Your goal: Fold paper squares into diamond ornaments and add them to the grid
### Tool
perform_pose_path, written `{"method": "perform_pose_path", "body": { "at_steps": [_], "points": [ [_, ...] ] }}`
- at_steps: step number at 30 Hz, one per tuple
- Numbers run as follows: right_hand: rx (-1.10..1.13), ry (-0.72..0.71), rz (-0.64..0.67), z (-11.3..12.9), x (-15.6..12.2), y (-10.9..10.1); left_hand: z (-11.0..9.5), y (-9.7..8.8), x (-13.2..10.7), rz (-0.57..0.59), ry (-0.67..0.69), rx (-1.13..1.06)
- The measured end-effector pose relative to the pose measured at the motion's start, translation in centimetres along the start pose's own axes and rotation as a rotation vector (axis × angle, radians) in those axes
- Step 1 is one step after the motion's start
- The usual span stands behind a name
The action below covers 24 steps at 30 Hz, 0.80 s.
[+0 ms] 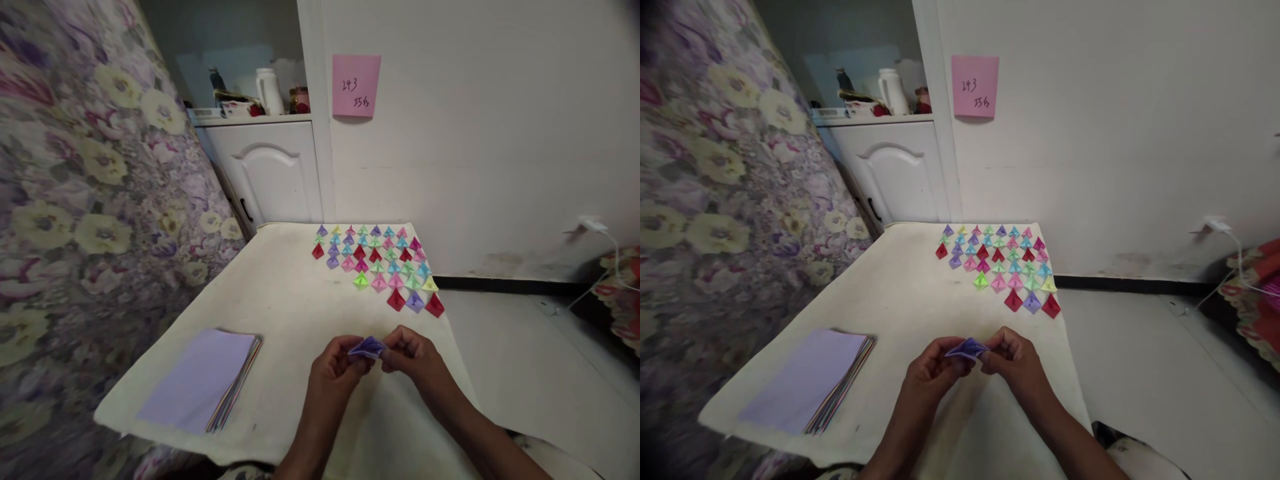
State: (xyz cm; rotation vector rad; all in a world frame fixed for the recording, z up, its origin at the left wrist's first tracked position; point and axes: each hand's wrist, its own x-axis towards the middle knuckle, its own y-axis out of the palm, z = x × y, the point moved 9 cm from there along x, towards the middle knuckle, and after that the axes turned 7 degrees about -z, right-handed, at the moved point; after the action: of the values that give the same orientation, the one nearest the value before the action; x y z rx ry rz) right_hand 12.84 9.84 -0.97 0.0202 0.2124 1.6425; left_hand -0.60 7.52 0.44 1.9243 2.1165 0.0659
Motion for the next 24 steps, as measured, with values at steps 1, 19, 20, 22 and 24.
{"method": "perform_pose_path", "body": {
  "at_steps": [1, 19, 20, 22, 24],
  "points": [
    [-0.003, -0.001, 0.007, 0.0, 0.0, 0.1, 0.0, -0.1, 0.0, -0.011, 0.014, 0.024],
    [-0.086, -0.037, 0.001, 0.0, -0.1, 0.0, -1.8, 0.4, -0.9, -0.002, 0.52, 0.613],
    [-0.089, -0.041, 0.004, 0.0, -0.1, 0.0, -1.8, 0.4, -0.9, 0.002, 0.51, 0.604],
    [-0.095, -0.051, 0.013, -0.1, 0.0, 0.1, -1.9, 0.6, -0.9, 0.012, 0.481, 0.586],
    [-0.103, -0.06, 0.017, -0.1, 0.1, 0.0, -2.2, 0.7, -1.0, 0.018, 0.425, 0.554]
  ]
}}
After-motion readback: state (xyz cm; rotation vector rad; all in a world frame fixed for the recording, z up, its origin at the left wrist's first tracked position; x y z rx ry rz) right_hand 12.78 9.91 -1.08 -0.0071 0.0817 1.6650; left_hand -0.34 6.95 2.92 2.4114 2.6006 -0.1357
